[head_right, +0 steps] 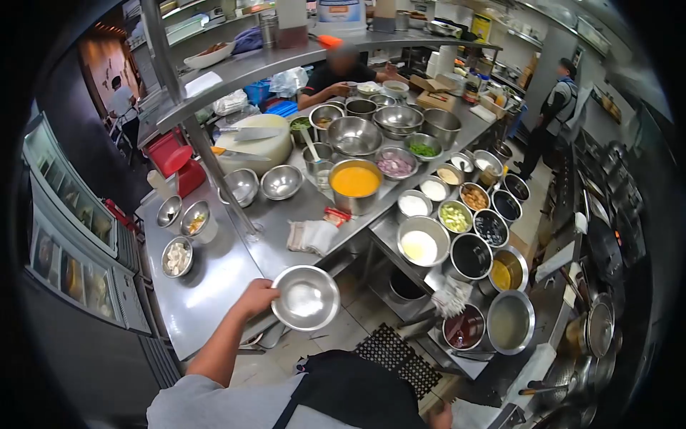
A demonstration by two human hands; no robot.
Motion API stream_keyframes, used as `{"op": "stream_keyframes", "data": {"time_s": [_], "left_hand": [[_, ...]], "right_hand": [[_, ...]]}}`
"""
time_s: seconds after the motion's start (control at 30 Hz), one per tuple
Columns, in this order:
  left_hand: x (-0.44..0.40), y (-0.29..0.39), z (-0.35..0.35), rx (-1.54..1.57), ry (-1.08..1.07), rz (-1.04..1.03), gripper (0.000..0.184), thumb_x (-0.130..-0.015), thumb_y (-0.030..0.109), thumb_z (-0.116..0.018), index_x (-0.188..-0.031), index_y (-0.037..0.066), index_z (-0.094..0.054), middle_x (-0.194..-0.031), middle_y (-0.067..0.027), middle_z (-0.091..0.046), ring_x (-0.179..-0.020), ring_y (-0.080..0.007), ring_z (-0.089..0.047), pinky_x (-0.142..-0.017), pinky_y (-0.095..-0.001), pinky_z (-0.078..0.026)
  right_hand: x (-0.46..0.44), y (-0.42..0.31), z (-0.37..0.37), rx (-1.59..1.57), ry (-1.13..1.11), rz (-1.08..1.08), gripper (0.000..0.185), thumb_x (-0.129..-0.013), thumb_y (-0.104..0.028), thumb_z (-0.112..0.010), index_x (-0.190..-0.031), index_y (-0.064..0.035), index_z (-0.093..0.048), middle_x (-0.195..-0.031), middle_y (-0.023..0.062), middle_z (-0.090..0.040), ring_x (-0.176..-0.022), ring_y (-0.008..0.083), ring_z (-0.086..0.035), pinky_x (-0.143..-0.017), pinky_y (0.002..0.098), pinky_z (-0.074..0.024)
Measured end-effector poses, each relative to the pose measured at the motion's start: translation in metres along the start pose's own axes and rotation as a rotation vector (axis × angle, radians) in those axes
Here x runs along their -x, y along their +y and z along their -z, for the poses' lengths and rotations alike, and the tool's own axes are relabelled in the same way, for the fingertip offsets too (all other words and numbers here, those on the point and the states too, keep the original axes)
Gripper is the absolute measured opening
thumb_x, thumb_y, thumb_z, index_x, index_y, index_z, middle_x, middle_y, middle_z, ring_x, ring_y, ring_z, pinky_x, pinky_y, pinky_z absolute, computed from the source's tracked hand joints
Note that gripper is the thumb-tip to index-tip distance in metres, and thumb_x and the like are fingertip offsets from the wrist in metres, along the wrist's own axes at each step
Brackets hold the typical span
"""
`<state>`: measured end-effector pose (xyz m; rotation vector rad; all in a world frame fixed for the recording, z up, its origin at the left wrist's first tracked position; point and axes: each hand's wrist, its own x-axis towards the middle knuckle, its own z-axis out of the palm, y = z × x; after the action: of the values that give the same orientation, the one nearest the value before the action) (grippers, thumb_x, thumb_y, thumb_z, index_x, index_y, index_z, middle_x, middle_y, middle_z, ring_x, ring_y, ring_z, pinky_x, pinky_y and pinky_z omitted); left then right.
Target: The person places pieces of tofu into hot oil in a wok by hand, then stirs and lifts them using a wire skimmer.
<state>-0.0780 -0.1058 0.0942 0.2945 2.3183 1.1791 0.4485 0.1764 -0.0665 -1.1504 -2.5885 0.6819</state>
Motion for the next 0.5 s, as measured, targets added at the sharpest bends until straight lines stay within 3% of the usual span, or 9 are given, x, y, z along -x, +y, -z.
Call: {"op": "stream_keyframes", "data": {"time_s": [0.07, 0.13, 0.17, 0.27, 0.37, 0.5], "left_hand": [[-0.014, -0.031, 0.037, 0.238, 0.091, 0.124, 0.019, -0.067, 0.013, -0.055, -0.069, -0.005, -0.059, -0.061, -0.0095, -0.057, -0.051, -0.0159, -0.053, -0.048, -0.0276, -0.044], [-0.03, -0.041, 0.054, 0.551, 0.243, 0.209, 0.013, -0.069, 0.009, -0.052, -0.071, -0.003, -0.055, -0.066, -0.0106, -0.056, -0.053, -0.0192, -0.056, -0.051, -0.0293, -0.048], [-0.04, -0.034, 0.058, 0.705, 0.252, 0.191, 0.01, -0.072, 0.008, -0.05, -0.076, -0.002, -0.052, -0.071, -0.0119, -0.054, -0.058, -0.0218, -0.057, -0.053, -0.0318, -0.051], [-0.103, -0.031, 0.056, 0.553, 0.189, -0.162, 0.017, -0.079, 0.014, -0.05, -0.084, -0.001, -0.05, -0.078, -0.0111, -0.053, -0.064, -0.0215, -0.057, -0.056, -0.0325, -0.052], [-0.172, 0.01, 0.053, 1.005, 0.264, -0.03, 0.021, -0.082, 0.021, -0.049, -0.089, 0.0, -0.049, -0.081, -0.0096, -0.052, -0.068, -0.0208, -0.057, -0.055, -0.0303, -0.05], [-0.24, 0.023, 0.056, 1.031, 0.294, -0.021, 0.021, -0.083, 0.021, -0.049, -0.09, 0.001, -0.049, -0.081, -0.0092, -0.052, -0.069, -0.0202, -0.056, -0.052, -0.0295, -0.048]], "right_hand": [[-0.011, -0.008, -0.015, -0.082, -0.21, -0.331, 0.013, -0.077, -0.014, -0.056, -0.084, -0.0033, -0.055, -0.073, 0.0119, -0.057, -0.06, 0.021, -0.054, -0.046, 0.0372, -0.0423], [-0.017, -0.011, -0.026, -0.113, -0.299, -0.48, 0.014, -0.077, -0.015, -0.055, -0.085, -0.004, -0.055, -0.074, 0.0118, -0.057, -0.061, 0.0211, -0.054, -0.047, 0.0371, -0.0424], [-0.02, -0.012, -0.03, -0.12, -0.324, -0.518, 0.014, -0.077, -0.015, -0.055, -0.086, -0.0043, -0.055, -0.075, 0.0118, -0.057, -0.061, 0.0211, -0.054, -0.047, 0.0371, -0.0425], [-0.023, -0.017, -0.034, -0.146, -0.36, -0.574, 0.015, -0.077, -0.015, -0.055, -0.088, -0.0053, -0.055, -0.076, 0.0117, -0.057, -0.062, 0.0212, -0.054, -0.048, 0.037, -0.0426], [-0.026, -0.023, -0.039, -0.16, -0.379, -0.601, 0.015, -0.077, -0.015, -0.054, -0.089, -0.0063, -0.055, -0.077, 0.0117, -0.058, -0.063, 0.0213, -0.054, -0.049, 0.0369, -0.0428], [-0.031, -0.025, -0.043, -0.168, -0.405, -0.616, 0.017, -0.077, -0.016, -0.054, -0.092, -0.0077, -0.055, -0.078, 0.0116, -0.058, -0.065, 0.0215, -0.054, -0.051, 0.0367, -0.043]]}}
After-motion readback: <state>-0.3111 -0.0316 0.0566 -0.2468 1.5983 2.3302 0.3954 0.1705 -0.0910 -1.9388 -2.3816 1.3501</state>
